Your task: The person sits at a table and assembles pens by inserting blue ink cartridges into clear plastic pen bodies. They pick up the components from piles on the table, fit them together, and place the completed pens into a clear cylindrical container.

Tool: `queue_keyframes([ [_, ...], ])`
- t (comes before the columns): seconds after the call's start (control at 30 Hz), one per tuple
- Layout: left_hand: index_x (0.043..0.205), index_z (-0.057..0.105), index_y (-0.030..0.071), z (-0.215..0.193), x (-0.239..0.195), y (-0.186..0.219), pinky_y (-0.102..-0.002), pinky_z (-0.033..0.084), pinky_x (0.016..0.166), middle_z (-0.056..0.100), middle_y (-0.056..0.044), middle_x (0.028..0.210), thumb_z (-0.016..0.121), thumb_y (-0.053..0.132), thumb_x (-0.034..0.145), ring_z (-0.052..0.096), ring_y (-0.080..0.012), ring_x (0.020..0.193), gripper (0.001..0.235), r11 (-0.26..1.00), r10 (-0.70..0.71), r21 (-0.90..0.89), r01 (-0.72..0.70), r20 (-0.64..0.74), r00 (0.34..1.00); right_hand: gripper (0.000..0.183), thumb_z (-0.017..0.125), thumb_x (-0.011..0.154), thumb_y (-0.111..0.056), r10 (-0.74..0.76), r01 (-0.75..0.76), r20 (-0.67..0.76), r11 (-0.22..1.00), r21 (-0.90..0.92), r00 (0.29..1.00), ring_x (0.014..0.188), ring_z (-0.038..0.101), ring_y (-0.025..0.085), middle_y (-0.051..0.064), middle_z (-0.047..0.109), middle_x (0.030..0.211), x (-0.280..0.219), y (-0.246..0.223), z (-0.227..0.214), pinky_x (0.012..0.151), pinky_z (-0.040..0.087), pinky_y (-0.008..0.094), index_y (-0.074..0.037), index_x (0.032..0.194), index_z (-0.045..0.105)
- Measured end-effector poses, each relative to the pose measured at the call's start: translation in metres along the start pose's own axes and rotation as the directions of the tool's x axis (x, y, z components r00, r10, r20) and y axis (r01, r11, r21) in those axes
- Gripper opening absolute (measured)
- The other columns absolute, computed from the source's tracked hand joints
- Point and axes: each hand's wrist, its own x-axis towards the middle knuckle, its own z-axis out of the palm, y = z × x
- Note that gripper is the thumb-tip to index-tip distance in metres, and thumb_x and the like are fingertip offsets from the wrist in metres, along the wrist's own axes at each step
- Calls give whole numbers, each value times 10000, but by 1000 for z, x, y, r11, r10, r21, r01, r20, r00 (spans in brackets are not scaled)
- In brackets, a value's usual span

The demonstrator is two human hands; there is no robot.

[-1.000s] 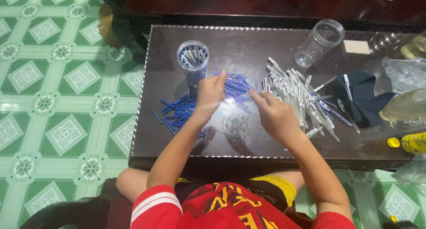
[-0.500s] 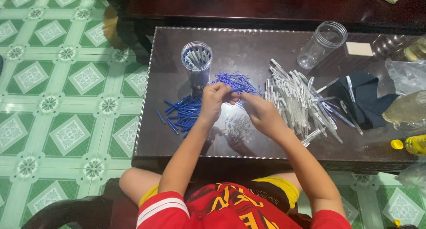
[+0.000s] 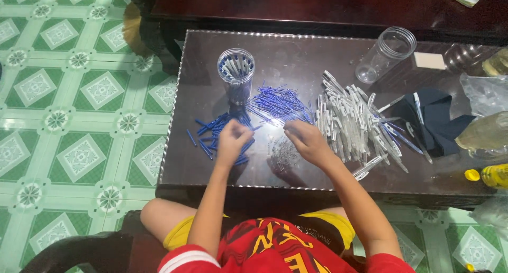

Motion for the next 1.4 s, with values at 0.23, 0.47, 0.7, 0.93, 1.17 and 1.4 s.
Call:
queue_keyframes([
  [0.23, 1015, 763, 168, -30, -38, -84, -317, 537, 825, 737, 23, 918, 750, 85, 864, 622, -187, 991, 172, 626, 366, 753, -204, -53, 929, 284, 658, 927, -116, 298, -170, 250, 887, -430, 921, 1073, 717, 356, 176, 736, 1130, -1, 25, 12, 936, 570, 492, -103, 1206, 711],
  [0.47, 1009, 746, 184, -23, -33, -112, -391, 449, 866, 627, 22, 982, 708, 149, 893, 511, -238, 1096, 128, 421, 333, 897, -133, -17, 943, 312, 641, 915, -159, 459, -264, 315, 823, -504, 831, 1053, 735, 370, 150, 776, 1087, 5, 22, 11, 913, 581, 508, -182, 1213, 731],
  [0.7, 1050, 692, 144, 8, -31, -79, -408, 458, 860, 600, -37, 970, 664, 139, 967, 590, -261, 961, 88, 643, 532, 693, -327, -96, 841, 333, 638, 922, -124, 431, -266, 351, 863, -429, 831, 1058, 724, 413, 197, 769, 1100, 11, -13, -3, 916, 576, 534, -119, 1241, 731],
  [0.93, 1080, 563, 55, 146, -25, -79, -258, 532, 416, 713, -131, 718, 421, 414, 1080, 684, -206, 531, 386, 278, -662, -632, 723, 419, 621, 207, 685, 881, -189, 407, -15, 452, 756, -654, 794, 927, 763, 356, 155, 781, 956, 25, -6, 26, 806, 618, 507, -149, 1054, 792],
  [1.17, 946, 635, 76, 163, -1, -111, -352, 488, 465, 665, -131, 651, 581, 390, 995, 647, -239, 510, 323, 432, -685, -561, 707, 307, 661, 341, 878, 705, -275, 521, 73, 462, 604, -793, 718, 791, 766, 350, 144, 764, 813, 45, 27, 56, 644, 608, 555, -107, 992, 803],
  [1.4, 1526, 484, 76, 117, -20, 33, -455, 186, 1258, 283, -203, 1678, 643, 369, 1051, 201, -331, 1574, 580, 508, -703, -508, 696, 223, 675, 417, 689, 890, -163, 480, 47, 469, 660, -750, 742, 923, 764, 364, 140, 777, 957, 36, 68, 53, 738, 597, 551, -171, 1306, 668],
])
